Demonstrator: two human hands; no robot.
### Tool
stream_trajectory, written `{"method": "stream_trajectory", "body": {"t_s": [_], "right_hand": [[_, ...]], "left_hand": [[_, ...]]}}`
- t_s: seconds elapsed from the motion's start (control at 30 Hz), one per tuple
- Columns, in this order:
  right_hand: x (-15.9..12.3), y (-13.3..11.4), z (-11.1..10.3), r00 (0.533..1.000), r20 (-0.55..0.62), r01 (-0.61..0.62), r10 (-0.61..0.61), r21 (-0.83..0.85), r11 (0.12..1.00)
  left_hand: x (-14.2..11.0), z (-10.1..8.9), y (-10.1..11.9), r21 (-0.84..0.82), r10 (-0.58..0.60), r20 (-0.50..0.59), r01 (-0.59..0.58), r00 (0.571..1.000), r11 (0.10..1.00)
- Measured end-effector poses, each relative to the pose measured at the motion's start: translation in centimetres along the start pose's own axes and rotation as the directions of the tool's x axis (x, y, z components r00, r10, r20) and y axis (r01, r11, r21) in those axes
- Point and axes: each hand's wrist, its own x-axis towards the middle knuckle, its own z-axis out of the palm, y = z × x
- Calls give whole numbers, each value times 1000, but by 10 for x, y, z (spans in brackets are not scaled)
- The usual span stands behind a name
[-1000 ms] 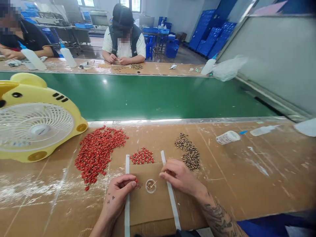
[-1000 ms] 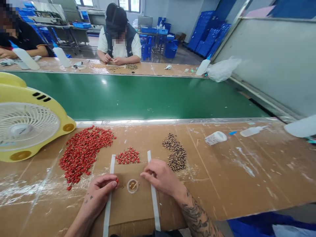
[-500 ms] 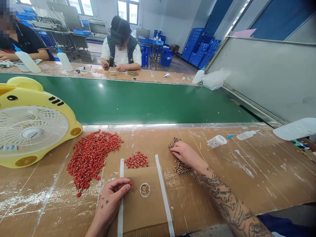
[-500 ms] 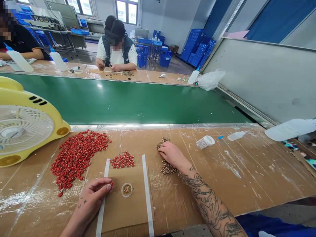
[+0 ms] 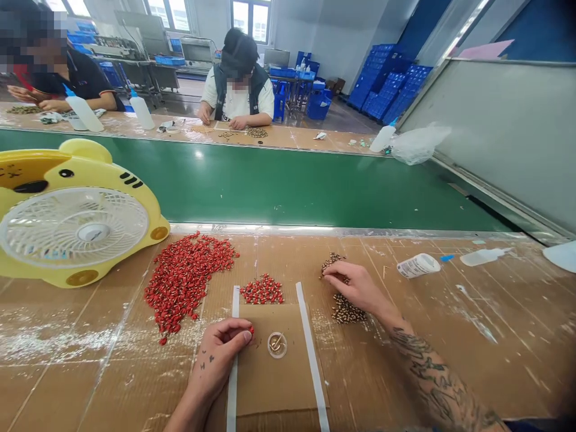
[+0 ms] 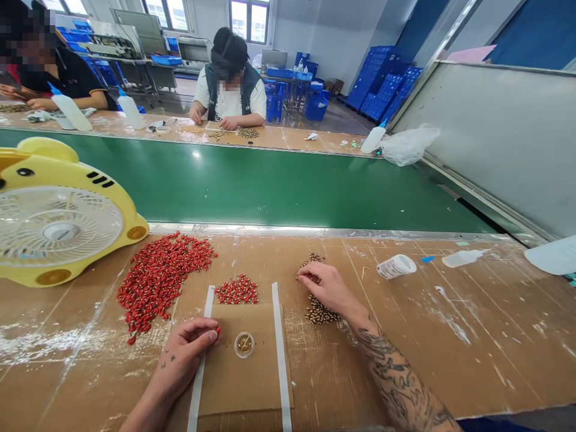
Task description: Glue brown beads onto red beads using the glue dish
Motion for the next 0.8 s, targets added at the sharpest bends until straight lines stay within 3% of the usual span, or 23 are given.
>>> {"method": "stream_trajectory", "body": {"t_s": [0.13,0.3,0.47,0.63,0.8], "right_hand": [[-15,-29,30,993,-65,-73,101,336,939],[-17,-78,66,997,-16,65,-70,603,795],[-12,-106,74,991,26,82,-130,654,752],[-13,-111,75,995,40,49,-94,621,783],[-14,-112,76,989,10,112,-145,580,807]], "left_hand": [[-1,4,2,-54,11,-2,-11,1000,998],[-4,16,11,-67,24,-15,-25,1000,997],[-11,31,23,63,87,-10,-86,996,994],[-16,40,26,220,233,27,-233,972,947],[-15,40,22,368,354,81,-358,932,858]]}}
